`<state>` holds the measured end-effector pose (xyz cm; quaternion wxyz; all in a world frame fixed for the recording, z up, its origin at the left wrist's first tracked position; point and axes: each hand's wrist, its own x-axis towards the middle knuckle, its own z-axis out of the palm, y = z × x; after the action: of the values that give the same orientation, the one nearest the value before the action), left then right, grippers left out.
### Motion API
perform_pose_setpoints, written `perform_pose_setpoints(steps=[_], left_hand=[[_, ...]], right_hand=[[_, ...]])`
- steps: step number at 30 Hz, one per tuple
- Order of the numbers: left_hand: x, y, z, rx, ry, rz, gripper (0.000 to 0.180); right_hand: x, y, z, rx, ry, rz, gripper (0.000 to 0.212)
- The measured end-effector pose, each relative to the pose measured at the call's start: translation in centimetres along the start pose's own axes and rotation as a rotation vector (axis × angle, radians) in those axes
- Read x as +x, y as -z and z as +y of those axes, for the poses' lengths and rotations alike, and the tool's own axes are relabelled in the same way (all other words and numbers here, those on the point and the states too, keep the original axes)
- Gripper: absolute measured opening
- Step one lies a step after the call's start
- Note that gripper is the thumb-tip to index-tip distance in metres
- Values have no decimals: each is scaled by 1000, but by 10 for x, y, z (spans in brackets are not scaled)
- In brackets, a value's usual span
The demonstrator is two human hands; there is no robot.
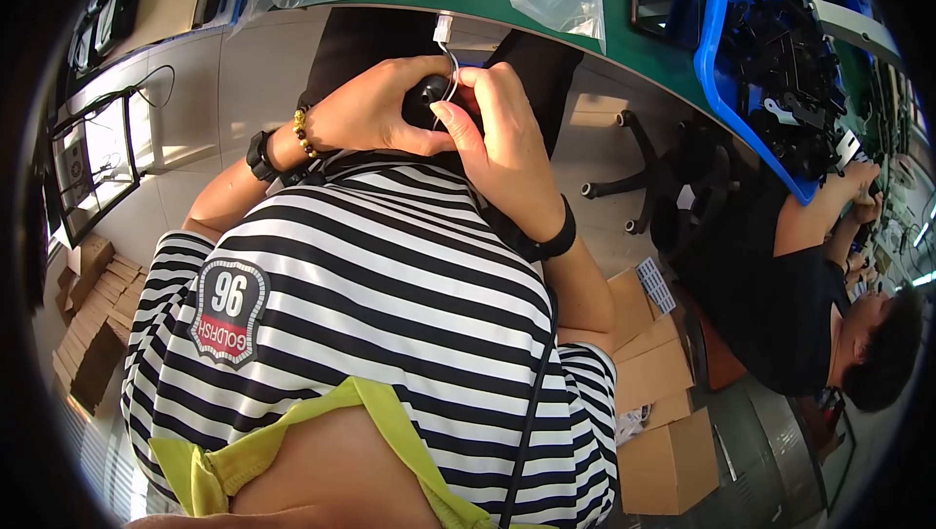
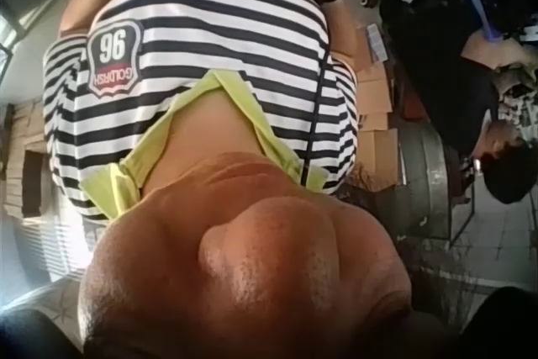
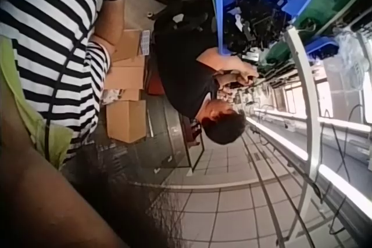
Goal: The person picks up a black plastic housing from a board, inserts a wire and a small component into it, and places the unit back. This process is repeated with another housing before the person adjusts a bracelet on their wrist.
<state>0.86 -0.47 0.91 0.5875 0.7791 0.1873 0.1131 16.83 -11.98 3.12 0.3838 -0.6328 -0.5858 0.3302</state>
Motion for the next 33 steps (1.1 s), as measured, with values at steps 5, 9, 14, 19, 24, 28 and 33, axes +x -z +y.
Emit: perform_pose_setpoints(steps=[5, 9, 14, 19, 24, 28, 33], left_hand=[[-1, -4, 0, 87, -47, 17, 49], [0, 4, 7, 95, -7, -54, 51], [-1, 6, 5, -1, -26, -25, 53], [-1, 4, 0, 27, 32, -69, 51], [0, 4, 5, 36, 33, -73, 49], [-2, 5, 4, 23, 63, -106, 50], [-1, 1, -2, 23, 33, -61, 51]], right_hand=[[0, 0, -2, 70, -75, -10, 25], [2, 11, 1, 204, -200, -106, 27], [-3, 17, 8, 410, -254, -212, 29], [-4, 14, 5, 241, -145, -206, 30], [-6, 11, 4, 150, -183, -153, 30], [-7, 12, 6, 259, -102, -184, 30], [-9, 11, 5, 148, -113, -159, 30]])
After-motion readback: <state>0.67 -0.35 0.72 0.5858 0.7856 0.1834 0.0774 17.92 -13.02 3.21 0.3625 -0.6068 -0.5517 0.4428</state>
